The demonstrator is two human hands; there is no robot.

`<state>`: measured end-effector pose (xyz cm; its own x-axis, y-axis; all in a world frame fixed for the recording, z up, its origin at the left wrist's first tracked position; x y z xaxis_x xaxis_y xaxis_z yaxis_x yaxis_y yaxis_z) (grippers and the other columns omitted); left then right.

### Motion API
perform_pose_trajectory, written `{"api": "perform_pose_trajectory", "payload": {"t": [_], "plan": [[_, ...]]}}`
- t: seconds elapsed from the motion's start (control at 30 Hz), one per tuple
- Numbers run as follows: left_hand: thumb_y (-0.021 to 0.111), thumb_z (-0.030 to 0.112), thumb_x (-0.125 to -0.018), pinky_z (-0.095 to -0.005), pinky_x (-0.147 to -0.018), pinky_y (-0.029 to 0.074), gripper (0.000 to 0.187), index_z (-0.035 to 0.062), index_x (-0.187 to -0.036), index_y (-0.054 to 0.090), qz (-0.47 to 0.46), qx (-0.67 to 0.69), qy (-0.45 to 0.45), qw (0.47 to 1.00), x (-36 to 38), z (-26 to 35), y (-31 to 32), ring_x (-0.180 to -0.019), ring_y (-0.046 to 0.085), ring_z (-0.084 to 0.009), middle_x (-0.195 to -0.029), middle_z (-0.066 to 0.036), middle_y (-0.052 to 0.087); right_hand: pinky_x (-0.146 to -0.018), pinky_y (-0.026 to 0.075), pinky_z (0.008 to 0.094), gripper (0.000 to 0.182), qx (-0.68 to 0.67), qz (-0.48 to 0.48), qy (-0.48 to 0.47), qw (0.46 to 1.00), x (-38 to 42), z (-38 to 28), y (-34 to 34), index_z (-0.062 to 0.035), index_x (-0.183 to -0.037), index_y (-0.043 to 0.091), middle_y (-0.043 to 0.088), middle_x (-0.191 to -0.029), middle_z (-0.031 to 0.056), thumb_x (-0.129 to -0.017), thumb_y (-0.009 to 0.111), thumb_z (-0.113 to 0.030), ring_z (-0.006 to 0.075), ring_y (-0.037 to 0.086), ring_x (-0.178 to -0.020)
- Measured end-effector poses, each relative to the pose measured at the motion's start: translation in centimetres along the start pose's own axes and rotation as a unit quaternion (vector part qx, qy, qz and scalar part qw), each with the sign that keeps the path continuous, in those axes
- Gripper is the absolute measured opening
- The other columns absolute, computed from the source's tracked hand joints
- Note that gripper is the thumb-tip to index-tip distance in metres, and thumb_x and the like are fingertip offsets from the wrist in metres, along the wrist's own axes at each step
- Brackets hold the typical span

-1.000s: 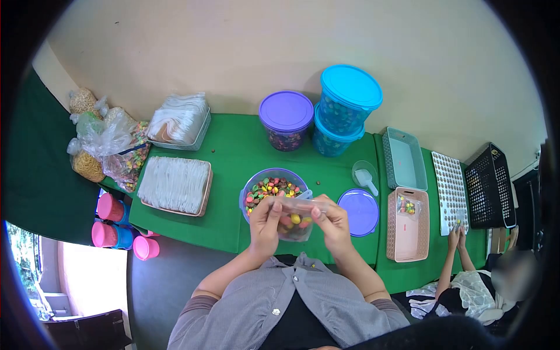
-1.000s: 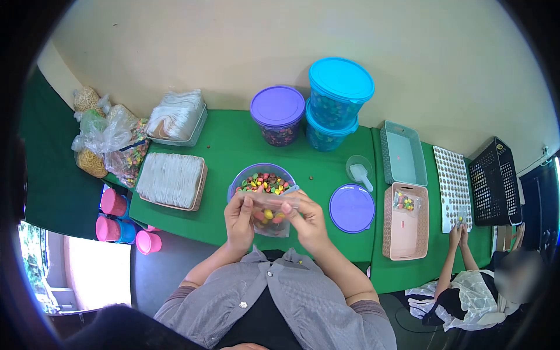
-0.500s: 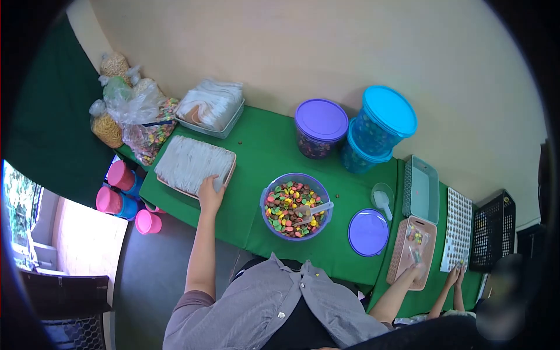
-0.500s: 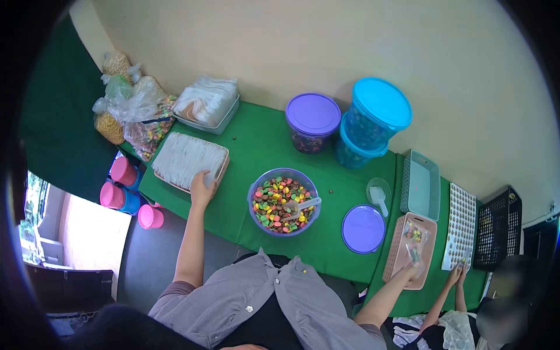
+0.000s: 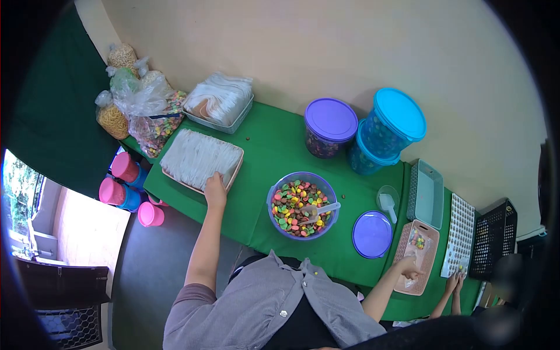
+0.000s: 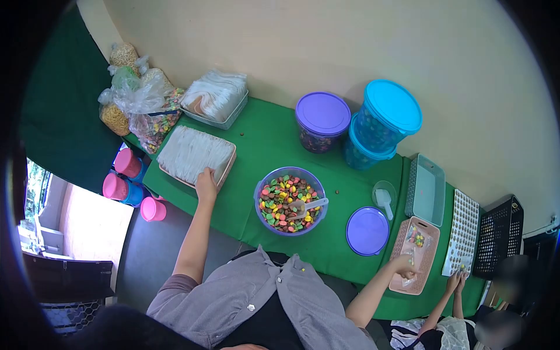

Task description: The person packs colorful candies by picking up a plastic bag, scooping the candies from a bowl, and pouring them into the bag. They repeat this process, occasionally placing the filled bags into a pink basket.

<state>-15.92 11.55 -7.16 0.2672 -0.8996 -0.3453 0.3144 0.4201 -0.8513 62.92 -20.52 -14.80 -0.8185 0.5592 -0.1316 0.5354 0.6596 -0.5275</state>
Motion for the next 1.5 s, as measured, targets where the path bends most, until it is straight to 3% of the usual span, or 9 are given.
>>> {"api": "perform_pose_trajectory", "payload": {"t": [0.17,0.3,0.33,0.5,0.87,1.13,1.27,1.37,1.5], "plan": [[0.049,0.013,-0.098,-0.0397,-0.072,0.051,0.012,0.0010,-0.097,0.052,0.036,0.097,-0.082,0.991,0.0,2.3,-5.1,-0.079,0.065,-0.0337,-0.093,-0.020,0.065,-0.106,0.029,0.0547,0.075,-0.129,-0.178,-0.308,0.926,17.1,-14.0,-6.3,-0.0020,-0.148,0.019,0.027,-0.137,0.0334,-0.087,0.061,-0.014,0.0503,0.028,-0.126],[0.056,0.011,-0.097,-0.0318,-0.075,0.052,0.012,0.0026,-0.098,0.047,0.094,0.521,-0.121,0.839,-0.2,5.3,-9.0,-0.086,0.065,-0.0202,-0.095,-0.015,0.066,-0.108,0.030,0.0454,0.058,-0.225,-0.387,-0.445,0.776,31.2,-18.9,-10.9,-0.0016,-0.144,0.031,0.040,-0.138,0.0231,-0.093,0.055,-0.013,0.0354,0.034,-0.131],[0.058,0.010,-0.096,-0.0299,-0.077,0.052,0.014,0.0033,-0.099,0.046,0.061,0.657,-0.157,0.735,0.0,6.5,-8.7,-0.088,0.065,-0.0169,-0.095,-0.012,0.066,-0.105,0.034,0.0427,0.054,-0.245,-0.527,-0.383,0.718,35.0,-19.4,-12.1,-0.0019,-0.142,0.034,0.042,-0.137,0.0197,-0.093,0.055,-0.010,0.0307,0.041,-0.127],[0.067,0.008,-0.090,-0.0281,-0.079,0.052,0.025,0.0058,-0.101,0.045,-0.031,0.695,-0.136,0.705,3.9,13.9,-10.5,-0.088,0.065,-0.0159,-0.097,-0.011,0.066,-0.084,0.049,0.0268,0.041,-0.248,-0.879,-0.176,0.368,50.4,-18.8,-20.7,-0.0006,-0.134,0.048,0.057,-0.120,0.0096,-0.097,0.057,-0.016,0.0126,0.060,-0.098],[0.074,0.010,-0.084,-0.0254,-0.061,0.051,0.042,0.0061,-0.117,0.049,0.007,0.534,-0.236,0.812,-0.2,-0.5,-6.3,-0.079,0.064,-0.0120,-0.097,-0.005,0.065,-0.071,0.050,0.0245,0.026,-0.207,-0.877,-0.084,0.426,53.3,-18.8,-16.9,0.0005,-0.105,0.068,0.068,-0.086,0.0048,-0.093,0.065,-0.023,0.0099,0.062,-0.075],[0.078,0.025,-0.076,-0.0418,-0.098,0.037,0.081,0.0132,-0.144,0.036,0.025,-0.143,-0.236,0.961,-1.6,-4.5,-5.7,-0.117,0.048,-0.0339,-0.129,-0.021,0.048,-0.074,0.049,0.0244,0.023,-0.174,-0.890,-0.147,0.395,53.9,-19.2,-18.3,0.0009,-0.100,0.067,0.068,-0.087,0.0035,-0.089,0.071,-0.018,0.0090,0.062,-0.081],[0.071,0.035,-0.084,-0.0461,-0.106,0.032,0.088,0.0163,-0.153,0.020,0.033,0.152,-0.074,0.985,-2.5,1.3,-6.9,-0.129,0.040,-0.0338,-0.145,-0.024,0.033,-0.077,0.050,0.0247,0.022,-0.144,-0.920,-0.154,0.331,53.9,-18.2,-18.9,0.0005,-0.101,0.066,0.068,-0.089,0.0043,-0.089,0.070,-0.017,0.0098,0.063,-0.082],[0.068,0.028,-0.090,-0.0462,-0.106,0.036,0.086,0.0116,-0.153,0.012,-0.204,0.773,-0.063,0.597,0.3,10.7,-6.3,-0.124,0.051,-0.0298,-0.137,-0.027,0.046,-0.078,0.050,0.0255,0.022,-0.132,-0.931,-0.160,0.301,53.8,-17.8,-19.6,0.0003,-0.101,0.066,0.069,-0.089,0.0041,-0.088,0.071,-0.017,0.0105,0.063,-0.082],[0.071,0.015,-0.087,-0.0401,-0.098,0.048,0.086,0.0090,-0.152,0.015,-0.309,0.742,-0.085,0.590,1.9,17.7,-10.1,-0.107,0.062,-0.0255,-0.118,-0.017,0.062,-0.082,0.048,0.0278,0.025,-0.096,-0.921,-0.249,0.284,53.2,-17.6,-20.2,-0.0005,-0.106,0.064,0.065,-0.095,0.0048,-0.088,0.070,-0.017,0.0125,0.061,-0.089]]}}
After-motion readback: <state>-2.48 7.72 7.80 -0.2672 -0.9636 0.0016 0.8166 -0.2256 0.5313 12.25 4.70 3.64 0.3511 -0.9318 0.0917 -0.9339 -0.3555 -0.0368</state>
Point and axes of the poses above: each hand's wrist, its own x-axis away from the middle knuckle, its own y-axis out of the palm, z = x × y, the point moved 8 cm from there along -x, towards the middle knuckle
